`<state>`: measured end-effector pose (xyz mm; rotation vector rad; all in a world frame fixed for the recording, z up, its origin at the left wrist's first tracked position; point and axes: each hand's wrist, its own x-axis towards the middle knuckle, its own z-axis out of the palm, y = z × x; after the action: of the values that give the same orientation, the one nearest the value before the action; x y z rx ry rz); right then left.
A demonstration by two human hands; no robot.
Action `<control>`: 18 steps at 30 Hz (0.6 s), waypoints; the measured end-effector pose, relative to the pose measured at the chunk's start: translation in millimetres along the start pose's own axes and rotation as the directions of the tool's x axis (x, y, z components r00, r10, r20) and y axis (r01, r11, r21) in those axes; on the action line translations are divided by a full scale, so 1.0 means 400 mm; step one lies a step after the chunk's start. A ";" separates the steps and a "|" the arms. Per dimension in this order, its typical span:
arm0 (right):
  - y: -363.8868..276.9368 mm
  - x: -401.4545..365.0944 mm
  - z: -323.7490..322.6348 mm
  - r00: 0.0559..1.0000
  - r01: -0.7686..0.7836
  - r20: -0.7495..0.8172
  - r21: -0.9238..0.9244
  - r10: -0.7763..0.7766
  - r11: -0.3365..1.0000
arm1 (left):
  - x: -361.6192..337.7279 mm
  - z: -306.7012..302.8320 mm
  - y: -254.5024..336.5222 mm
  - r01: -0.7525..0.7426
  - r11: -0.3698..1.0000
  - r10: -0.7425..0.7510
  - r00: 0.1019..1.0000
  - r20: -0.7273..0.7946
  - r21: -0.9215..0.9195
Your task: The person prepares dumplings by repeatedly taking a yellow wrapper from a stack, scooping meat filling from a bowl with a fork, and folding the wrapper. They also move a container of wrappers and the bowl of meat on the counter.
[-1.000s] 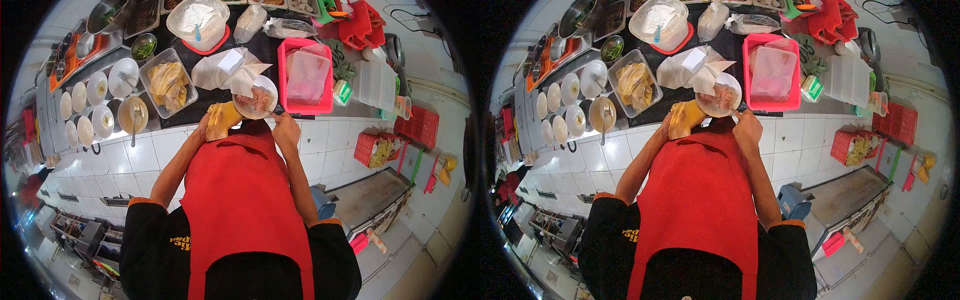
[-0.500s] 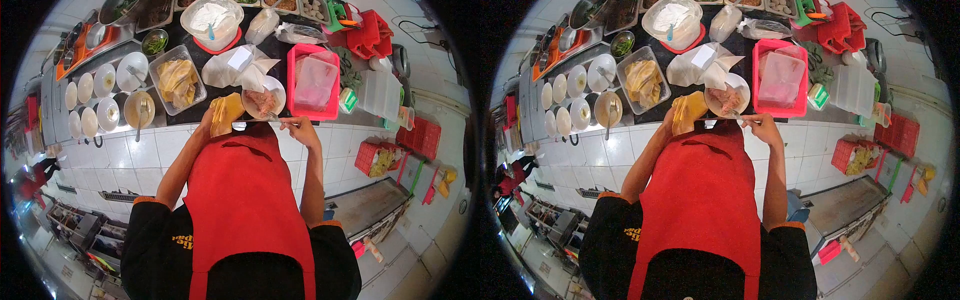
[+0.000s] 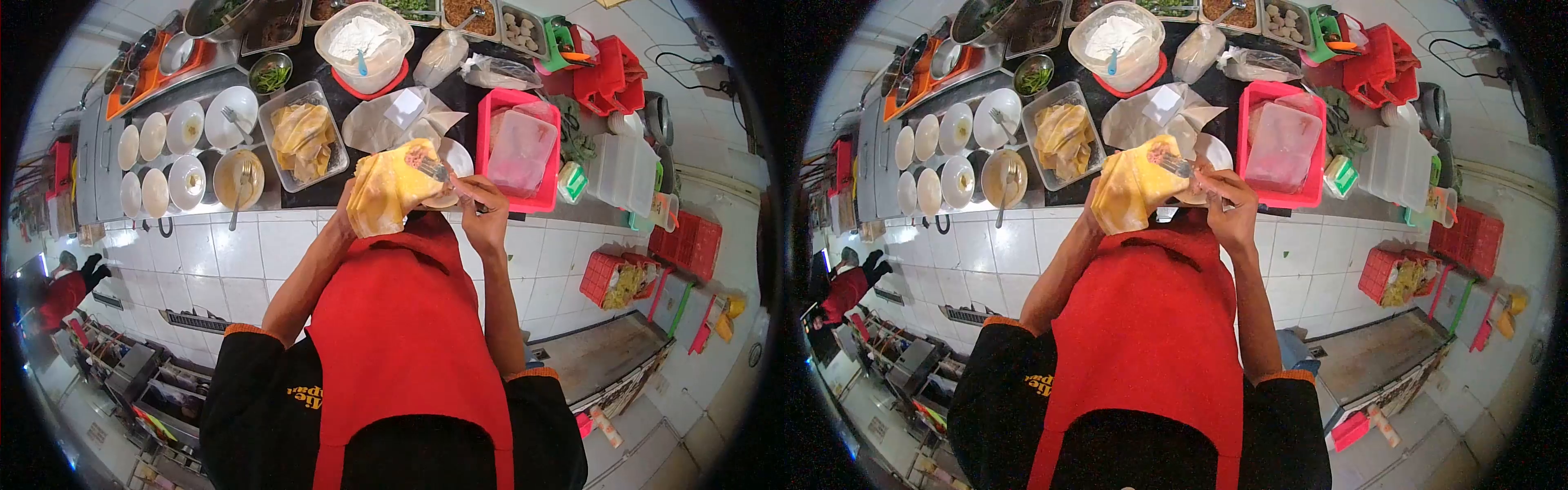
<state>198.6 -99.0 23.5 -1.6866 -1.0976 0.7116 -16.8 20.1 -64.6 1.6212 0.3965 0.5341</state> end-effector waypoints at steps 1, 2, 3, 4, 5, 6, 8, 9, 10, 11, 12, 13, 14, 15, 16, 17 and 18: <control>-0.004 0.000 -0.009 1.000 0.001 -0.004 -0.002 -0.001 1.000 | -0.002 0.001 0.002 0.031 0.996 -0.027 0.998 -0.055 0.080; -0.012 0.002 -0.023 0.999 -0.037 0.014 -0.016 0.038 0.999 | -0.004 0.001 0.005 0.067 0.985 -0.050 0.992 -0.112 0.159; -0.022 0.006 -0.037 0.997 -0.075 0.031 -0.030 0.076 0.997 | -0.005 -0.002 0.005 0.064 0.985 -0.046 0.993 -0.109 0.160; -0.035 0.007 -0.052 0.997 -0.072 0.027 -0.030 0.073 0.997 | -0.005 -0.006 0.005 0.107 0.921 -0.163 0.979 -0.122 -0.373; -0.050 0.004 -0.068 0.993 -0.111 0.042 0.012 0.111 0.994 | -0.006 -0.010 0.005 0.109 0.590 -0.271 0.960 -0.069 -0.800; -0.064 0.002 -0.078 0.987 -0.153 0.058 0.053 0.150 0.987 | -0.010 -0.011 0.001 0.069 0.087 -0.337 0.941 0.036 -0.994; -0.085 0.008 -0.084 0.990 -0.120 0.077 0.005 0.119 0.993 | -0.015 -0.012 -0.018 0.083 0.084 -0.318 0.947 0.052 -0.993; -0.090 0.013 -0.086 0.991 -0.084 0.102 -0.042 0.088 0.996 | -0.007 -0.009 -0.010 0.093 0.081 -0.299 0.952 0.064 -0.992; -0.089 0.024 -0.085 0.992 -0.087 0.092 -0.044 0.091 0.995 | -0.002 0.000 -0.001 0.102 0.079 -0.296 0.952 0.074 -0.992; -0.086 0.039 -0.082 0.986 -0.096 0.128 -0.069 0.104 0.993 | -0.001 0.014 0.011 0.120 0.184 -0.373 0.927 0.044 -0.976; -0.090 0.047 -0.081 0.979 -0.103 0.165 -0.094 0.117 0.990 | 0.004 0.021 0.027 0.145 0.286 -0.443 0.897 0.004 -0.947; -0.108 0.053 -0.088 0.972 -0.146 0.171 -0.113 0.164 0.983 | 0.011 0.012 0.028 0.173 0.180 -0.429 0.900 0.081 -0.968; -0.123 0.055 -0.090 0.972 -0.144 0.169 -0.112 0.161 0.983 | 0.013 0.014 0.038 0.174 0.183 -0.427 0.900 0.081 -0.968; -0.136 0.051 -0.089 0.978 -0.106 0.166 -0.119 0.125 0.987 | 0.010 0.019 0.051 0.120 0.143 -0.448 0.893 0.044 -0.982; -0.143 0.046 -0.086 0.982 -0.068 0.165 -0.126 0.089 0.990 | 0.011 0.021 0.062 0.062 0.103 -0.470 0.882 0.006 -0.993; -0.143 0.041 -0.073 0.982 -0.068 0.166 -0.126 0.088 0.990 | 0.016 0.020 0.071 0.061 0.104 -0.470 0.883 0.005 -0.993; -0.136 0.033 -0.054 0.988 -0.050 0.145 -0.051 0.057 0.997 | 0.023 0.018 0.079 0.046 0.027 -0.370 0.929 0.033 -0.999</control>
<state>203.6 -88.8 82.5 -1.7313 -1.1825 0.8608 -6.9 15.2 -32.6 0.0250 0.2920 0.5578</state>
